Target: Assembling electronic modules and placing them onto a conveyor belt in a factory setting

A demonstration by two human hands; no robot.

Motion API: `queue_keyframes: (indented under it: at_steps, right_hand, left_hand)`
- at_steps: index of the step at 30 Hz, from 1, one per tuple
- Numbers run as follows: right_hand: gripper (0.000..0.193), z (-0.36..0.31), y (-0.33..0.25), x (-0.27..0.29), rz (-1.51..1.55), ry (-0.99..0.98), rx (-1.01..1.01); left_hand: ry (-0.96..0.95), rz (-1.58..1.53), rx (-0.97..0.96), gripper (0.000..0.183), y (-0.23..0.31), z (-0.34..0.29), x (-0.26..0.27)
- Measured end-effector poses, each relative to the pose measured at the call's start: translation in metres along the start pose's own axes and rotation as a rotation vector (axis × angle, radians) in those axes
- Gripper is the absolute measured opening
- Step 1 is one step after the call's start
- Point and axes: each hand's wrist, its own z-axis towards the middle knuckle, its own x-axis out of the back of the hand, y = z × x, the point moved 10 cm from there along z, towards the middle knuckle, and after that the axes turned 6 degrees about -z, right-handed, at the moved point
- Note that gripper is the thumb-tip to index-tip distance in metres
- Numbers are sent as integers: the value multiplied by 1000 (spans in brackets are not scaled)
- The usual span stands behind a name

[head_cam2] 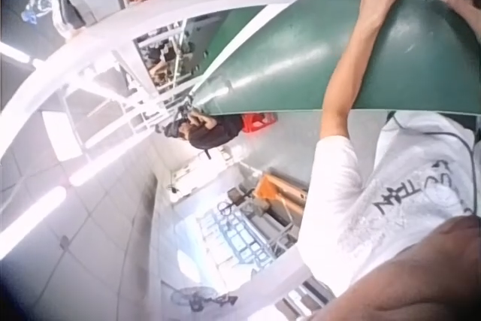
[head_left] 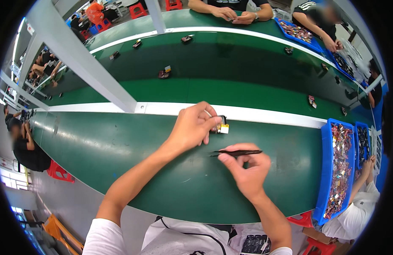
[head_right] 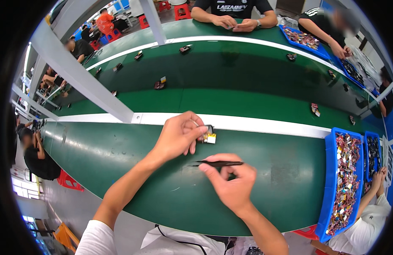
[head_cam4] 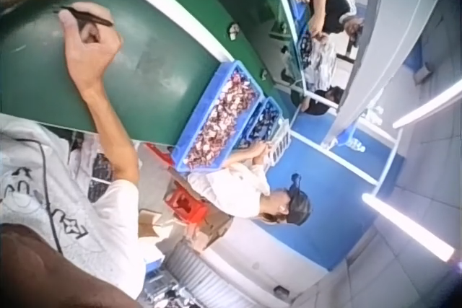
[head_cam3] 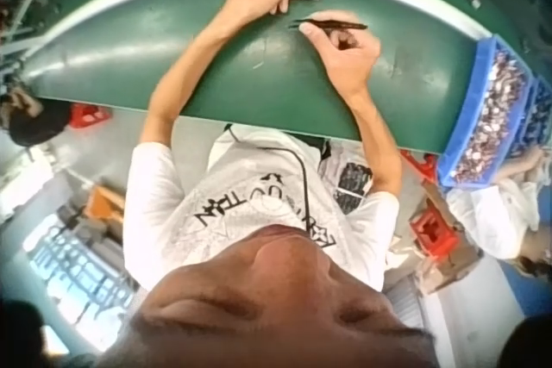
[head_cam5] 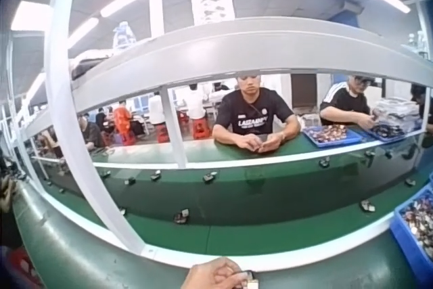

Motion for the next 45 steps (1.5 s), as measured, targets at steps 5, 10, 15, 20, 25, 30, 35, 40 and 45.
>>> queue_keyframes:
  at_steps: [5, 10, 15, 20, 25, 30, 35, 40, 45]
  right_hand:
    - [13, 1, 8, 2, 66, 4, -80]
    - [14, -1, 11, -3, 66, 8, -85]
    - [12, -2, 8, -4, -98, -2, -22]
    - [12, -4, 6, -10, -121, -39, -19]
    - [12, -3, 23, -7, 94, -39, -218]
    - [10, -4, 29, -11, 195, -53, -371]
    - [9, -4, 30, -10, 189, -70, -344]
    - [8, -3, 28, -10, 167, -73, -311]
    - [10, -3, 26, -11, 170, -71, -296]
  left_hand:
    - [20, -101, -1, 14, -15, -48, 10]
    - [31, -52, -15, 15, -16, -65, 10]
    - [7, -113, -65, 14, -20, -66, 6]
    - [12, -124, -71, 14, -21, -68, 7]
    - [11, -156, -94, 15, -15, -70, 2]
    - [8, -154, -119, 16, -14, -72, 1]
    - [7, -149, -123, 16, -13, -72, 1]
    - [9, -168, -98, 16, -15, -71, 2]
    - [21, -217, -38, 13, -20, -70, 1]
